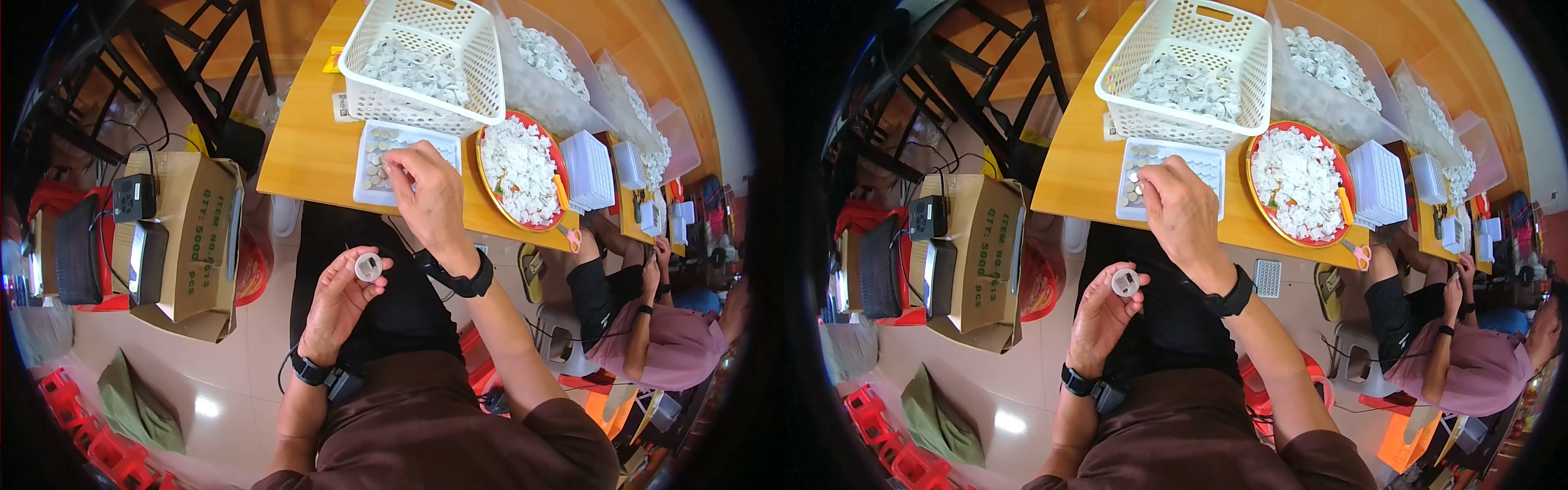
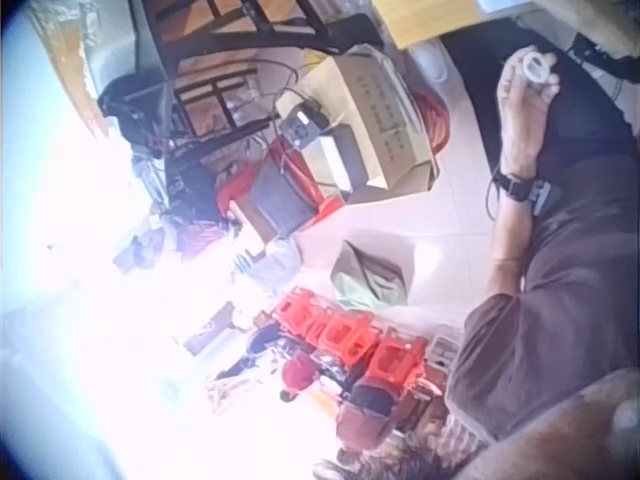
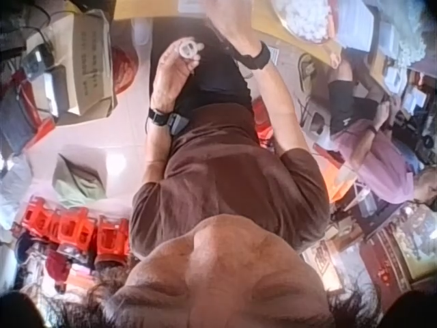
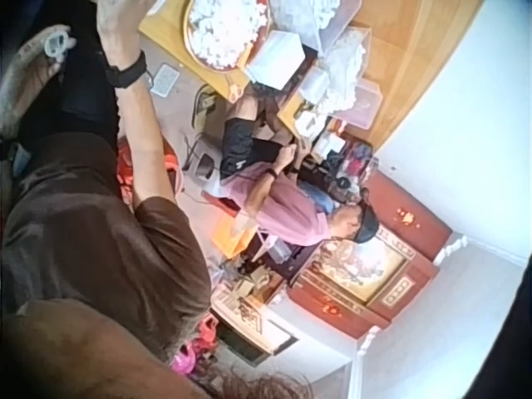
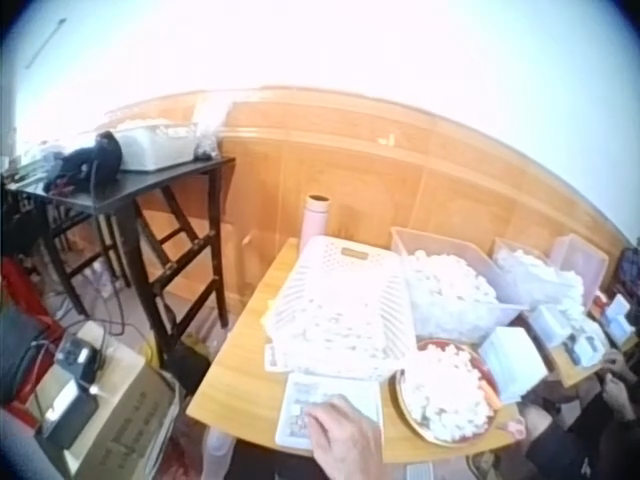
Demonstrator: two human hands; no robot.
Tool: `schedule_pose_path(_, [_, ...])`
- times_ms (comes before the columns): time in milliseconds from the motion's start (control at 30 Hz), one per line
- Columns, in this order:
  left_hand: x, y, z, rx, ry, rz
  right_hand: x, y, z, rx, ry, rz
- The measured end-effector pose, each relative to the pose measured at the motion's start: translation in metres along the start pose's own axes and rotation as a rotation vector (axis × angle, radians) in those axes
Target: Assembling small LED components into plastic housings and sorting them into bins.
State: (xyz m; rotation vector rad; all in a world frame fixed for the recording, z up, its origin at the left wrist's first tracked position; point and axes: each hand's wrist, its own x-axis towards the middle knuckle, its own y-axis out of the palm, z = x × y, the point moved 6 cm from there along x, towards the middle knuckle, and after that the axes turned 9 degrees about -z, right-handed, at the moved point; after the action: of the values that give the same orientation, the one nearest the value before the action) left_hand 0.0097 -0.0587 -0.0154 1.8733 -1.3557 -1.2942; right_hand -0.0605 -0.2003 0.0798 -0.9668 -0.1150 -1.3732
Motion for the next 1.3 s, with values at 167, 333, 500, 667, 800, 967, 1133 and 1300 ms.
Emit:
schedule_pose_path(167, [0.0, -0.003, 0.0, -0.032, -0.008, -0.006, 0.005, 0.009, -0.005, -0.078, -0.014, 0.086])
schedule_pose_path(333, [0.001, -0.006, 0.002, -0.044, -0.011, -0.022, 0.007, 0.011, -0.009, -0.07, -0.019, 0.105])
schedule_pose_path(500, [0.001, -0.005, 0.001, -0.04, -0.026, -0.021, 0.008, 0.009, -0.013, -0.017, 0.017, 0.116])
schedule_pose_path(667, [0.002, -0.006, 0.001, -0.043, -0.027, -0.016, 0.004, -0.004, -0.012, 0.133, 0.126, 0.109])
schedule_pose_path(800, [0.002, -0.006, 0.001, -0.035, -0.012, -0.005, -0.035, -0.017, -0.012, 0.409, 0.509, 0.155])
schedule_pose_path(967, [0.005, -0.007, 0.003, -0.017, 0.021, -0.022, -0.089, -0.014, -0.003, 0.584, 0.709, 0.246])
schedule_pose_path(1133, [0.003, -0.005, 0.001, 0.002, 0.032, -0.011, -0.097, -0.009, -0.003, 0.646, 0.667, 0.172])
schedule_pose_path(1300, [0.001, -0.005, 0.001, 0.015, 0.098, -0.018, -0.092, -0.01, 0.007, 0.482, 0.486, 0.204])
